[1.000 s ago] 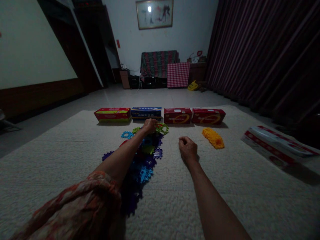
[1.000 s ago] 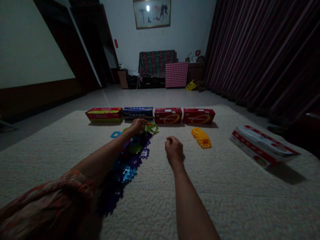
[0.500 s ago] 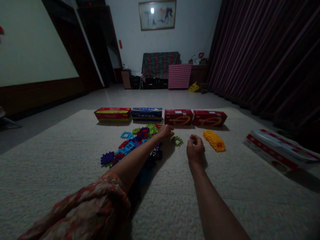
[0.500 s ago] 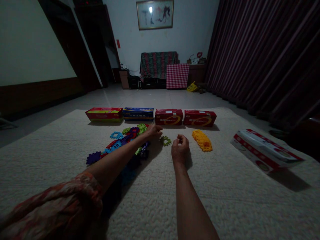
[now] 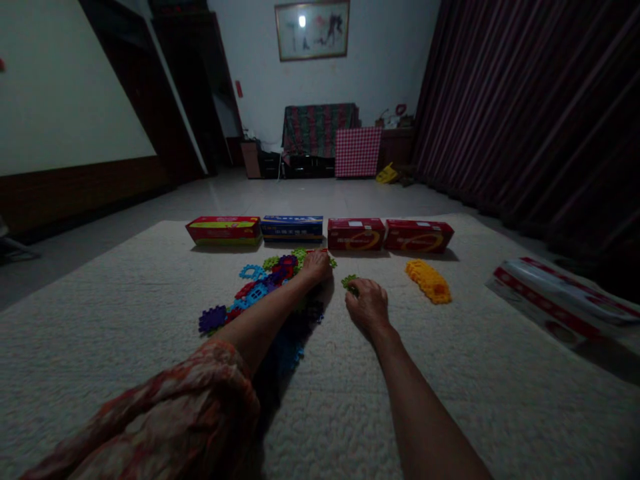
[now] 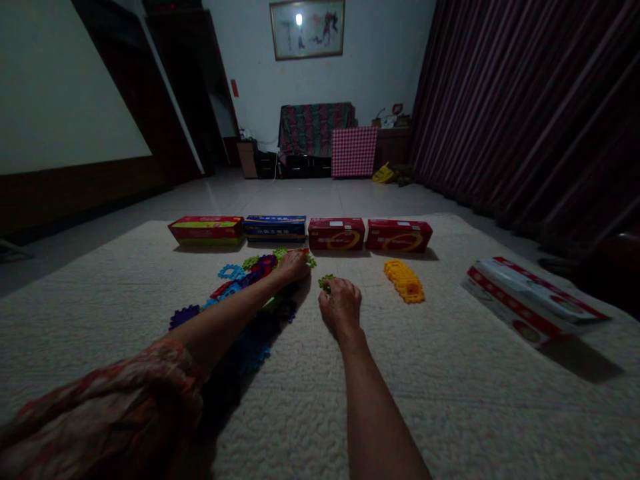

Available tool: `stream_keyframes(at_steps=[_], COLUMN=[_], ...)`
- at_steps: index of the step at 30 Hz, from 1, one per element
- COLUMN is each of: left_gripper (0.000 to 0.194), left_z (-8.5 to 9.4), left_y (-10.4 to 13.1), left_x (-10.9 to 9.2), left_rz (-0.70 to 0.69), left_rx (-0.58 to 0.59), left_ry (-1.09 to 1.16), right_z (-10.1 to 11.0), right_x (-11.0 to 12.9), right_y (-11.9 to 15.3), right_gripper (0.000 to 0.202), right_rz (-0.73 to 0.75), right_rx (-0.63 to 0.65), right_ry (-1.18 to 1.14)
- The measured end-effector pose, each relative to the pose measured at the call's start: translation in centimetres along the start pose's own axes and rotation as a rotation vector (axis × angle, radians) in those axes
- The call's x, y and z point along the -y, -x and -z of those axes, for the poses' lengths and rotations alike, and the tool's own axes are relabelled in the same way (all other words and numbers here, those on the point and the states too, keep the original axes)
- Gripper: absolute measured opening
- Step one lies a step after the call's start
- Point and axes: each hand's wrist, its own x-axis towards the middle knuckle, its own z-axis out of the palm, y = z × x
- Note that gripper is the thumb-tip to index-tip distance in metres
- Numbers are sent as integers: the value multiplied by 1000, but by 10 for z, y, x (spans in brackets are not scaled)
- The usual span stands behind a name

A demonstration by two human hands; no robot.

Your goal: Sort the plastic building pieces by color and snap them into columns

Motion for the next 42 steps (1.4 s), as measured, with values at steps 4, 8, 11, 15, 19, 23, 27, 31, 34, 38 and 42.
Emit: stream_keyframes(at_steps=[4, 8, 11, 15, 19, 23, 27, 31, 34, 38, 42], left_gripper=[32, 30, 32, 33, 32, 33, 39, 37, 35, 36, 41], left_z=[1, 2, 4, 6, 2, 2, 0, -8, -12, -10, 6], left_y=[-2, -9, -12, -13, -16, -23, -32, -38, -39, -39, -30], left_x=[-3, 1, 0, -15, -29, -16, 11, 28, 32, 33, 36], left_rz=[37, 65, 85, 74, 33, 39, 115, 133, 102, 78, 68], left_rx=[-19, 16, 0, -13, 123, -17, -130, -64, -24, -30, -55], left_ry=[67, 152, 210, 374, 605, 483, 234, 105, 80, 89, 108], right_z=[0, 1, 4, 6, 8, 9, 8, 8, 9, 13, 14], right_x=[-2, -5, -7, -7, -7, -4, 0, 3, 4, 7, 9], right_y=[-2, -6, -10, -13, -12, -11, -8, -5, -3, -2, -2], right_gripper=[23, 28, 31, 36, 38, 37, 32, 30, 27, 28, 27], right_rz=[-26, -42, -109, -214, -227, -200, -198, -173, -156, -162, -172], right_rx=[9, -54, -134, -248, -328, -301, -205, -123, -67, -16, -4], right_ry=[32, 14, -26, -65, -13, 14, 39, 67, 93, 123, 123])
